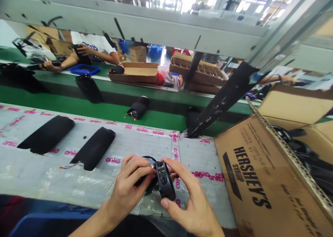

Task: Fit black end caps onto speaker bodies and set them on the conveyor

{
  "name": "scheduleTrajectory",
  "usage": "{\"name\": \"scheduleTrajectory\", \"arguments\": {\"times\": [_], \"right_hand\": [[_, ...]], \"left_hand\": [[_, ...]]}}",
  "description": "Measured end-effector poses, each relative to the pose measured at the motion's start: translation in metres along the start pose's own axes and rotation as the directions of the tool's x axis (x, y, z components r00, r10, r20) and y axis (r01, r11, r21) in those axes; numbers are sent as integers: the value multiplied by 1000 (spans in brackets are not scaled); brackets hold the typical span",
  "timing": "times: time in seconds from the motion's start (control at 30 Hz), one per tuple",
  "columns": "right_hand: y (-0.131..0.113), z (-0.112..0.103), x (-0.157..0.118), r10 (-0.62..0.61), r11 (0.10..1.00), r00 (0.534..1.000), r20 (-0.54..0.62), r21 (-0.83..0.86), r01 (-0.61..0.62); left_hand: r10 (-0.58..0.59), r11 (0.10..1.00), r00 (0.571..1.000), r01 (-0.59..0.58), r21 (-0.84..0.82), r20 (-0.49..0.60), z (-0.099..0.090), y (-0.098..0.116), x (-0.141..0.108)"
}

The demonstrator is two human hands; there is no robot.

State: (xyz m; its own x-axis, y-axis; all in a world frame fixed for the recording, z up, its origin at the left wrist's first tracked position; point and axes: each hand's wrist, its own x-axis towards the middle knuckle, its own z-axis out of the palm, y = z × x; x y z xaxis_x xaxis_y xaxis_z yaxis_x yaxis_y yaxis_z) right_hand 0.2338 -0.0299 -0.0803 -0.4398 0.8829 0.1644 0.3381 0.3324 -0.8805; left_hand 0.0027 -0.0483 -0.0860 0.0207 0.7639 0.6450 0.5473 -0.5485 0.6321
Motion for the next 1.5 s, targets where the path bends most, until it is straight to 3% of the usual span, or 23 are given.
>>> {"name": "scheduleTrajectory", "arguments": {"times": [0.3, 0.4, 0.5, 0.6, 0.73, 1.0, 1.17, 1.27, 1.4, 1.5], "right_hand": [[-18, -1, 18, -37, 998, 997, 64, -55, 40], [-18, 0, 22, -23, 997, 1000, 11, -74, 23], [-19, 6, 26, 17, 997, 998, -52, -75, -21], [-21, 15, 28, 105, 993, 994, 4, 54, -105], [-27, 20, 26, 241, 922, 962, 129, 279, -269], [-35, 20, 18, 277, 901, 944, 179, 295, -319], [-21, 38, 11, 206, 968, 979, -13, 152, -202], [-13, 42, 10, 109, 994, 989, -100, 32, -106], [-15, 44, 15, -10, 998, 993, -122, -57, 3], [-21, 47, 20, -75, 994, 984, -159, -86, 62]], "left_hand": [[-9, 1000, 1000, 9, 28, -18, 1, 2, 3], [-31, 999, 999, 32, 33, -22, 1, 0, 0], [22, 999, 1000, -22, -24, -3, 0, -3, 0], [70, 996, 997, -67, -65, 34, -4, -7, 3], [27, 1000, 998, -27, -4, 63, -6, -12, 2], [12, 1000, 994, -14, 19, 109, -3, -23, -26], [-37, 995, 974, 56, -82, 226, -9, -25, -19], [-97, 986, 982, 117, -118, 163, -5, -25, -19], [-208, 968, 972, 221, -119, 113, 1, -23, -27], [-223, 960, 970, 235, -154, 92, 2, -22, -31]]}}
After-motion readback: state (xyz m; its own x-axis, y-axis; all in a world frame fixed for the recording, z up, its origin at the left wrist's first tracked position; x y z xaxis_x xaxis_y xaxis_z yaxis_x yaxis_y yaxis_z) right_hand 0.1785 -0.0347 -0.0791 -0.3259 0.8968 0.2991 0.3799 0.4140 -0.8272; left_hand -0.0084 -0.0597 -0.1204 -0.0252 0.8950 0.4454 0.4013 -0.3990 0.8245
